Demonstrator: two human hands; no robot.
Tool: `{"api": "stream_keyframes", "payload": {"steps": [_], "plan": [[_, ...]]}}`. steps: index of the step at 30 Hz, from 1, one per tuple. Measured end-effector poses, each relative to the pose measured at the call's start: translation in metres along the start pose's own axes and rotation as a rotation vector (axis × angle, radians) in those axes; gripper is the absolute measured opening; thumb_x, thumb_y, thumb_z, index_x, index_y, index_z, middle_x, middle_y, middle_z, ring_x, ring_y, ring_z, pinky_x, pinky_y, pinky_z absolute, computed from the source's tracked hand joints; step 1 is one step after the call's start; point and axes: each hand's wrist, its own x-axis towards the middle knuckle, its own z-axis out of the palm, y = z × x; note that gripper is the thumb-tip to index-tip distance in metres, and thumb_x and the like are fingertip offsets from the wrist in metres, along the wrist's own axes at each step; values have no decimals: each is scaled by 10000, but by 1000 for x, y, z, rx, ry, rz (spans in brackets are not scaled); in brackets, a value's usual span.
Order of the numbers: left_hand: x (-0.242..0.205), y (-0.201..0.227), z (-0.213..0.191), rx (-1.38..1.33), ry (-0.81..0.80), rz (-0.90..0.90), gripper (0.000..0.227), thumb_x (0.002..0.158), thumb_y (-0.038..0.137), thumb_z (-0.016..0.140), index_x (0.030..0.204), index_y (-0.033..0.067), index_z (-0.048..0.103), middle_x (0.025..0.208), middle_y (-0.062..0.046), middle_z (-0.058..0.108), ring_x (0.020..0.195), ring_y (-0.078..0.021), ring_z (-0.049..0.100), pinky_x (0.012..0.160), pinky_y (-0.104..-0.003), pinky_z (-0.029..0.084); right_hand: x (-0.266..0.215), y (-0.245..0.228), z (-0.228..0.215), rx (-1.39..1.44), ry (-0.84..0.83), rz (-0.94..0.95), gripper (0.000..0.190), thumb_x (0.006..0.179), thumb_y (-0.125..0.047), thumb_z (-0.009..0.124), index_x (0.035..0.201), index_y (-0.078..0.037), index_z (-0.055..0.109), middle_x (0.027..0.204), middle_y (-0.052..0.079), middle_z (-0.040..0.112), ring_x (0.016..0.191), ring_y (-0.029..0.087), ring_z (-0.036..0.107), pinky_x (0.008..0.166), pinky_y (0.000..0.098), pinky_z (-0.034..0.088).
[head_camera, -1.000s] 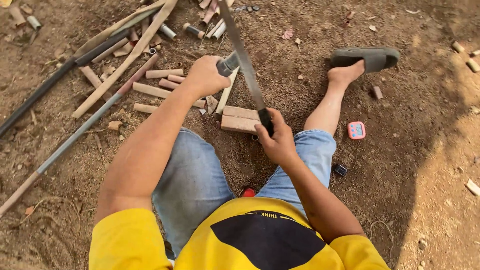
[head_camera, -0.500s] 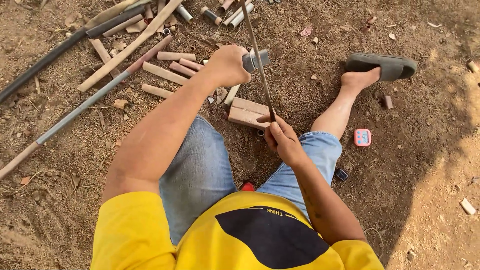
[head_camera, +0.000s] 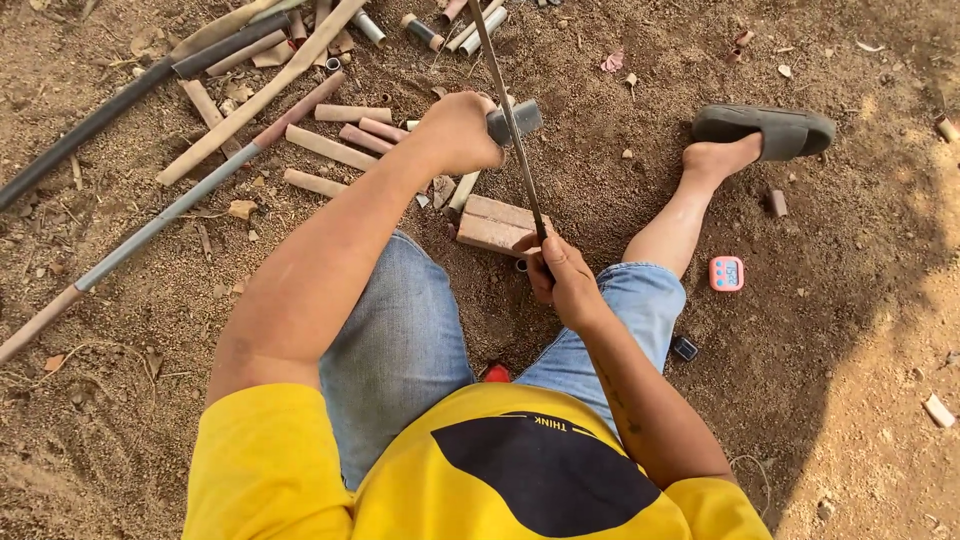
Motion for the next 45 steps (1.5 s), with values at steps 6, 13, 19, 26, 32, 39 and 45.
{"api": "stream_keyframes", "payload": {"steps": [6,13,19,26,32,39,45], "plan": [[1,3,-7,-41,-44,-29,68,825,148,740,866,107,703,721,-25,649,620,-150,621,628,-274,569,1,14,-4,96,-4,-14,483,1148,-448,383,1222,-35,622,650,-34,404,524,67,333,473,218,256],[-1,3,-14,-7,-46,-105,62,820,139,699,865,134,656,691,-4,566,607,-144,584,611,-288,582,-8,26,-5,56,18,-6,427,1153,-406,412,1102,-50,642,640,-40,417,495,54,320,439,216,256],[4,-8,-6,132,-37,-54,117,799,175,675,787,64,639,678,-44,581,567,-184,594,510,-312,534,-15,29,-9,77,-17,86,400,1147,-413,427,1030,-95,638,613,-64,399,497,60,296,439,236,224],[8,-12,-1,137,50,29,147,795,225,684,782,79,692,688,-68,639,592,-208,634,552,-330,551,-12,2,-9,124,-9,108,431,1161,-402,392,984,-93,634,622,-56,388,508,59,266,450,233,208],[13,-25,2,2,79,-45,132,800,230,714,801,107,666,732,-42,616,646,-188,638,634,-334,592,-19,10,-2,135,3,149,409,1159,-398,397,994,-90,609,614,-45,375,507,74,273,450,238,225],[20,-26,21,-40,99,-45,176,769,261,724,822,96,695,743,-76,646,706,-260,686,686,-388,609,-11,6,-6,118,23,122,428,1170,-389,364,1003,-76,604,612,-48,344,470,75,282,426,237,234],[22,-43,7,-51,153,-52,220,744,286,733,839,88,717,752,-104,669,755,-318,724,727,-431,623,-12,6,6,103,9,65,444,1178,-381,338,1010,-64,600,611,-50,320,441,75,290,407,236,241]]}}
